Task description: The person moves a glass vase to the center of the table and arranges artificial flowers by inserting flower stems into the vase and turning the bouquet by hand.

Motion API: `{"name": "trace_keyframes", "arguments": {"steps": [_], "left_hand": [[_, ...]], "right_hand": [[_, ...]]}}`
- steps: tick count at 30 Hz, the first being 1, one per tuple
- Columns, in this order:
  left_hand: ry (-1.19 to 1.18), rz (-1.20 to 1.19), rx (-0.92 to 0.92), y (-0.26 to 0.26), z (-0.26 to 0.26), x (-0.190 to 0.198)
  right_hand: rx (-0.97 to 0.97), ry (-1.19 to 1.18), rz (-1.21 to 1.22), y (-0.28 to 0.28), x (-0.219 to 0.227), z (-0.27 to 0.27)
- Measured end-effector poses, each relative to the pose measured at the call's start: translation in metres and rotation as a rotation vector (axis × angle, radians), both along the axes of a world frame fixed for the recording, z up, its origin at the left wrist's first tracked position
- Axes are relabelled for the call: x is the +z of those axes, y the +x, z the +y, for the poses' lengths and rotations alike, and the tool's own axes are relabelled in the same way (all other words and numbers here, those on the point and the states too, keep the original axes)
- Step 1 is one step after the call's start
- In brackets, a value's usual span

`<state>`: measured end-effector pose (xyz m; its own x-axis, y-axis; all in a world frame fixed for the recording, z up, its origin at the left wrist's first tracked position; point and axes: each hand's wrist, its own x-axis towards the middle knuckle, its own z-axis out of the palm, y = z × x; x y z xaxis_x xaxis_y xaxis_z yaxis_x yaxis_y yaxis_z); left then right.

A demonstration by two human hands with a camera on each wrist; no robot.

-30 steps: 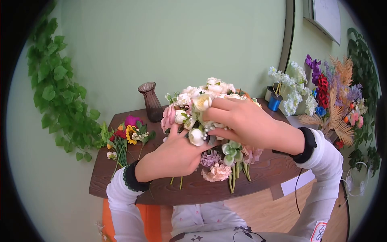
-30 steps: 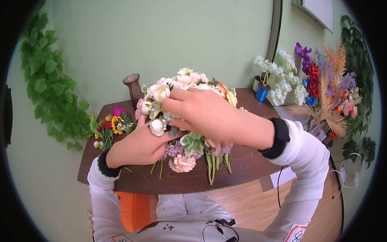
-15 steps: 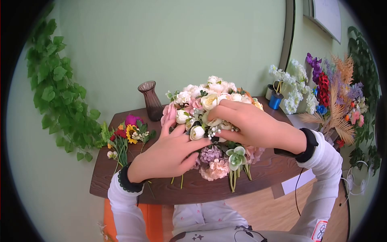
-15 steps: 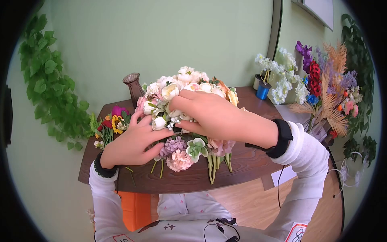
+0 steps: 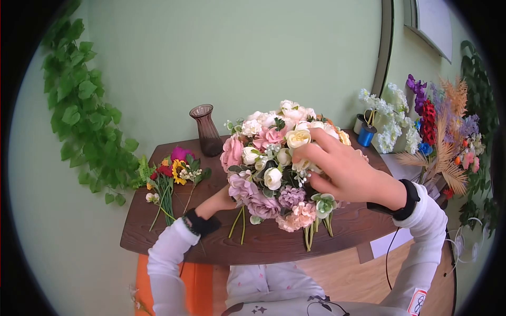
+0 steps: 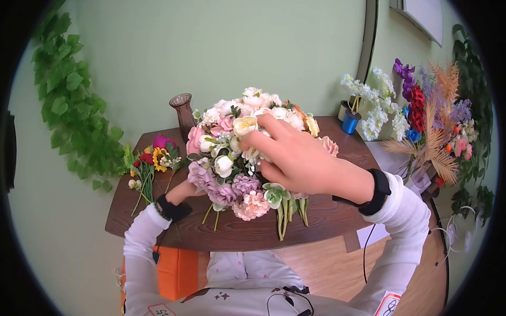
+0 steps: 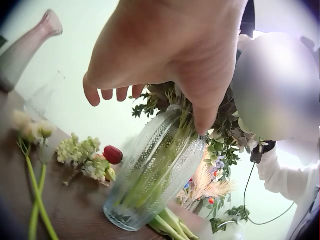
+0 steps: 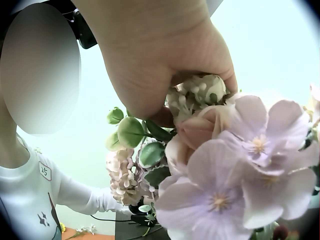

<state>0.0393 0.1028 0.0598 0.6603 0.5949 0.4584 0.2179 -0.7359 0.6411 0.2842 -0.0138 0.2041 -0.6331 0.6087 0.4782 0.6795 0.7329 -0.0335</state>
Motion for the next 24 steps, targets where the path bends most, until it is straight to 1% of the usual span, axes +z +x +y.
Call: {"name": "trace_keyframes", "arguments": {"steps": [1,5,7,9,12,14,16,18,21,23,24], "left_hand": [[0.005,0.000,-0.004,0.060,0.018,0.025],[0.033,-0.001,-0.034,0.061,0.014,0.023],[0.051,-0.002,-0.049,0.053,0.011,0.020],[0.065,-0.003,-0.059,0.049,0.011,0.020],[0.078,0.003,-0.063,0.058,0.010,0.022],[0.084,0.013,-0.068,0.055,0.007,0.019],[0.086,0.021,-0.069,0.061,0.007,0.019],[0.082,0.028,-0.065,0.067,0.013,0.026],[0.081,0.038,-0.064,0.067,0.010,0.023],[0.084,0.048,-0.069,0.068,0.008,0.021],[0.085,0.055,-0.074,0.071,0.007,0.020]], "right_hand": [[0.000,0.000,-0.015,-0.001,0.001,-0.001],[0.014,0.055,-0.014,-0.005,0.001,-0.003],[-0.022,0.036,-0.029,-0.008,0.003,-0.006],[0.027,0.101,-0.019,-0.008,0.000,-0.001],[0.010,0.094,-0.053,-0.009,-0.001,0.001],[-0.001,0.095,-0.076,-0.007,-0.006,0.006],[0.037,0.158,-0.071,-0.006,-0.014,0.010],[0.036,0.121,-0.050,-0.003,-0.017,0.014],[0.041,0.054,-0.019,0.002,-0.017,0.018],[0.109,0.011,0.018,0.005,-0.022,0.022],[0.106,0.011,0.023,0.006,-0.024,0.023]]}}
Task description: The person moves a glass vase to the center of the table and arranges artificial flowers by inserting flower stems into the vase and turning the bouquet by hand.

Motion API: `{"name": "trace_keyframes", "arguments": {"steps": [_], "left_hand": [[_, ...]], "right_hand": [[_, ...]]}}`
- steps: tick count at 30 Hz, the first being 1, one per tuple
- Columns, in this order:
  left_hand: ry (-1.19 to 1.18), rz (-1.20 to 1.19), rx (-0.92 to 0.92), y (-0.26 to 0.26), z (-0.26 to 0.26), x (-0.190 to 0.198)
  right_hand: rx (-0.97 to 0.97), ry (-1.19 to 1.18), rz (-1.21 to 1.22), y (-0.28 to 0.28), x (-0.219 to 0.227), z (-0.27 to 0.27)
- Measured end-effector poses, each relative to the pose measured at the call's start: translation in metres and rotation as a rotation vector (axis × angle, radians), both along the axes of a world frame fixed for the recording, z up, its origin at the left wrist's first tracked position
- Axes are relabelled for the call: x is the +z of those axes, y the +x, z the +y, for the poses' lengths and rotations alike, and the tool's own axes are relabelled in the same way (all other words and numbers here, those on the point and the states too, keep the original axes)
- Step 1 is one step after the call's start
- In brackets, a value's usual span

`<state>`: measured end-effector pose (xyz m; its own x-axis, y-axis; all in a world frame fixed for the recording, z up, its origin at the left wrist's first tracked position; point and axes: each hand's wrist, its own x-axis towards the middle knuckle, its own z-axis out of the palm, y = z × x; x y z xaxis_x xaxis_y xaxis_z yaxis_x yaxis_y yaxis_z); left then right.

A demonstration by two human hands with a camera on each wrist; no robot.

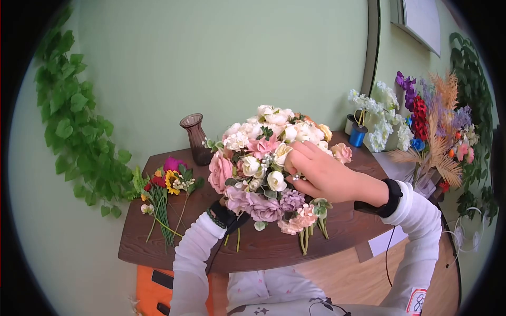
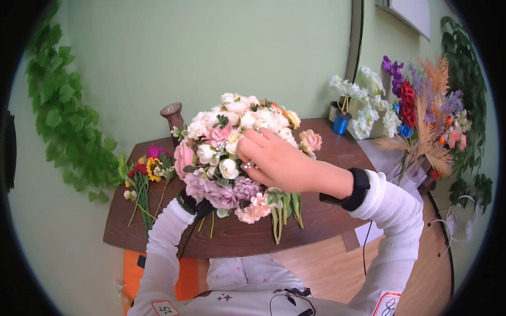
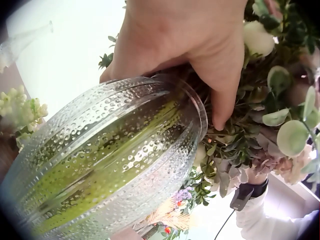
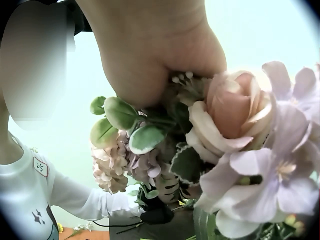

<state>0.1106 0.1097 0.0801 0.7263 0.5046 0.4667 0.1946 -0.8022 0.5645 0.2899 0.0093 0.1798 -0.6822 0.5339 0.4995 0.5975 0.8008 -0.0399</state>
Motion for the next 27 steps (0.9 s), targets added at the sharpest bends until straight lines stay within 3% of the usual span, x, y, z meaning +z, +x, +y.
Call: {"name": "trace_keyframes", "arguments": {"steps": [6,9,11,14,17,27], "left_hand": [[0.010,0.021,0.005,0.003,0.002,0.002],[0.018,0.030,0.005,-0.002,0.001,0.001],[0.024,0.034,0.006,-0.004,0.003,0.002],[0.027,0.041,0.008,-0.002,0.004,0.003],[0.030,0.050,-0.002,0.002,0.003,0.003],[0.069,0.081,-0.003,0.002,0.003,0.004]], "right_hand": [[-0.004,-0.063,0.023,0.006,0.000,0.005],[-0.010,-0.154,0.148,0.008,0.003,0.002],[-0.010,-0.034,0.330,0.003,0.003,-0.003],[-0.116,0.100,0.145,0.005,0.009,-0.009],[-0.093,0.077,0.089,0.004,0.005,-0.010],[-0.040,-0.065,0.091,0.009,-0.009,0.004]]}}
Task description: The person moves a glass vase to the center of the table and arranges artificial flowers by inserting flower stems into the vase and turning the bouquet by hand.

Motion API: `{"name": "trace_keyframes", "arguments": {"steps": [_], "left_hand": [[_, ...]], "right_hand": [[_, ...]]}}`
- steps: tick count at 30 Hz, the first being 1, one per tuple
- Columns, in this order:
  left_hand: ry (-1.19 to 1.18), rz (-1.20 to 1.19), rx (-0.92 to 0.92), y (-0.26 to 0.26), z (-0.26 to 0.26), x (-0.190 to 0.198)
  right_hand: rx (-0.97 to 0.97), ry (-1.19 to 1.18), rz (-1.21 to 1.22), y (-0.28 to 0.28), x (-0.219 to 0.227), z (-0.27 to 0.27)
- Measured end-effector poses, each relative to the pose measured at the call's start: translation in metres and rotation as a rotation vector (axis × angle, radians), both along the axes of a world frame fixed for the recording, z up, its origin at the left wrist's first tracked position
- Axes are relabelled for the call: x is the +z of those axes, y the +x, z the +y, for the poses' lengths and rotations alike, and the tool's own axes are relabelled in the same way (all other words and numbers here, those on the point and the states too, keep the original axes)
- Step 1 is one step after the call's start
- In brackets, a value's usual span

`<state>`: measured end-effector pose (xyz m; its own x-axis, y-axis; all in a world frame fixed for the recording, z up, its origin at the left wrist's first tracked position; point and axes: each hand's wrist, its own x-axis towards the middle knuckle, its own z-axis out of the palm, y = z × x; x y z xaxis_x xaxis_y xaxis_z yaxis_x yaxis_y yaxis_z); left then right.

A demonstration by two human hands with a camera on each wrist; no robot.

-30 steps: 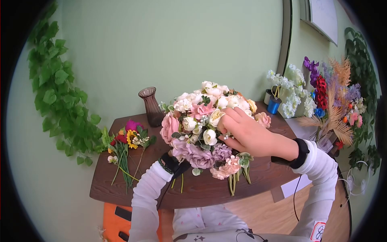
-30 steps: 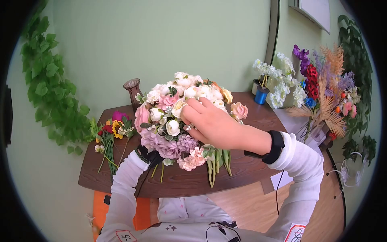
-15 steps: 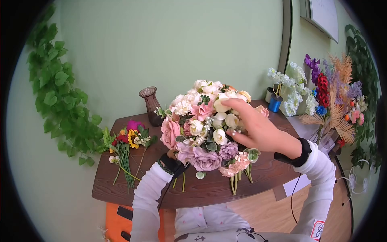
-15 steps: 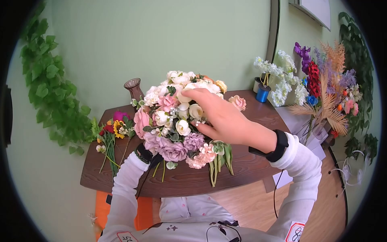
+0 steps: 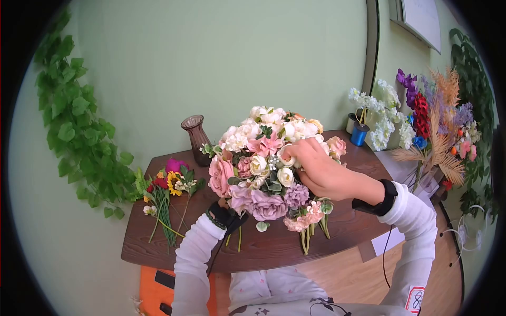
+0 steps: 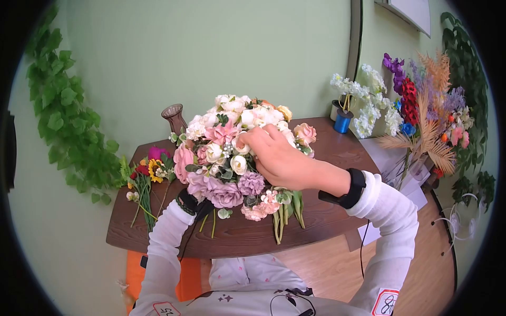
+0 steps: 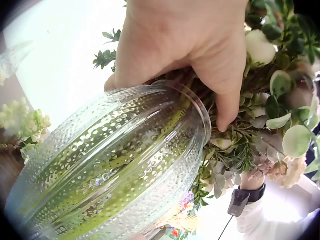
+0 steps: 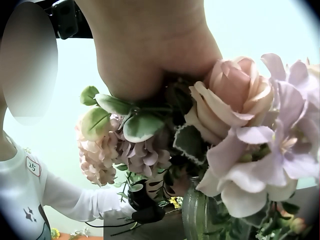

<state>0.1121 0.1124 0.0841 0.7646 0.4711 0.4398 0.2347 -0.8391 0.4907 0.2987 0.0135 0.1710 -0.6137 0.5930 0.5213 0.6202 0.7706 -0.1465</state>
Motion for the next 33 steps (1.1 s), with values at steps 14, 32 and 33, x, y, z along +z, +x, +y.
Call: {"name": "trace_keyframes", "arguments": {"steps": [14,32,33], "left_hand": [[0.021,0.041,0.016,-0.016,0.011,0.008],[0.072,0.085,0.002,0.000,0.017,0.018],[0.075,0.089,0.002,-0.003,0.015,0.016]], "right_hand": [[0.028,0.000,0.087,0.006,0.013,-0.002],[0.033,0.167,-0.186,-0.002,0.009,-0.013],[0.025,0.172,-0.164,-0.004,0.009,-0.011]]}}
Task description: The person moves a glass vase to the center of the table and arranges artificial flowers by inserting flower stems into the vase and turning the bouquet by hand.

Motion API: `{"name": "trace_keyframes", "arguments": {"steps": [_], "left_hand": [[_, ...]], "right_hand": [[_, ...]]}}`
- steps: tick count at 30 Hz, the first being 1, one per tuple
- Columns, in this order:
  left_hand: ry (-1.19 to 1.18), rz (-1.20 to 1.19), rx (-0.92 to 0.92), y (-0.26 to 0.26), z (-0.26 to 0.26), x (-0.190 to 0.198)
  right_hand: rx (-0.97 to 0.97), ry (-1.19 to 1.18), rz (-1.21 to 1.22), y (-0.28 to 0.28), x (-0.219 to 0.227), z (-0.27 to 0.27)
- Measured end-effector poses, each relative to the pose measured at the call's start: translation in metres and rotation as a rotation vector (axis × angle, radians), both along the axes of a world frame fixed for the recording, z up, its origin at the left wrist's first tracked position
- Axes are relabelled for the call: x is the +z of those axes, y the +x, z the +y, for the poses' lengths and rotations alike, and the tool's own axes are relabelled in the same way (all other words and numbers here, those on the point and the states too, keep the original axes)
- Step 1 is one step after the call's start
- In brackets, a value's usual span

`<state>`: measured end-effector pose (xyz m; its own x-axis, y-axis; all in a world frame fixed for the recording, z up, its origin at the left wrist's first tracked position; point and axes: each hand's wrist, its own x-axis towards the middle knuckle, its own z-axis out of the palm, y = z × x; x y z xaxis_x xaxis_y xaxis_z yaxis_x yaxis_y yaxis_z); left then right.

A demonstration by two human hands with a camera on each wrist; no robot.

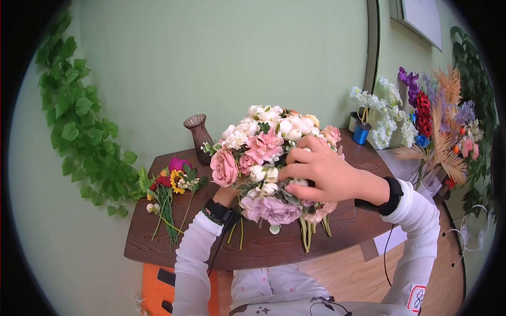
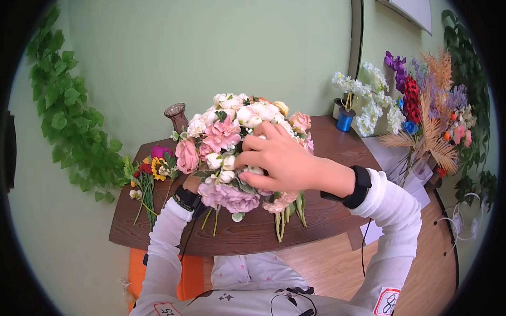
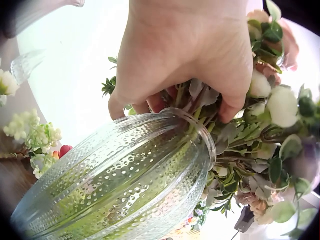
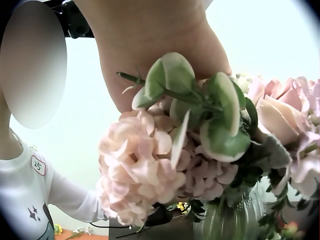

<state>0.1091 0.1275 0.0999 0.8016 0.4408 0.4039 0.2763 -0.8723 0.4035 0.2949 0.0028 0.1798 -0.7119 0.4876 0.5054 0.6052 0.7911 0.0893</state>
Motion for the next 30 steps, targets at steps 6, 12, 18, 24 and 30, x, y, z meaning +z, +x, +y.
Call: {"name": "trace_keyframes", "arguments": {"steps": [6,12,18,24,30], "left_hand": [[0.010,0.029,-0.003,-0.007,-0.005,-0.005],[0.024,0.044,-0.003,-0.002,-0.002,-0.002],[0.043,0.054,-0.007,0.003,-0.006,-0.003],[0.059,0.067,-0.006,-0.035,-0.042,-0.043],[0.073,0.078,0.007,0.030,-0.024,-0.019]], "right_hand": [[-0.044,-0.054,0.051,-0.007,-0.002,0.012],[0.066,-0.266,0.404,0.003,0.016,0.015],[-0.042,-0.330,0.744,0.031,0.021,0.010],[-0.240,-0.331,0.602,0.072,0.002,0.006],[-0.162,-0.120,0.320,0.073,-0.027,-0.013]]}}
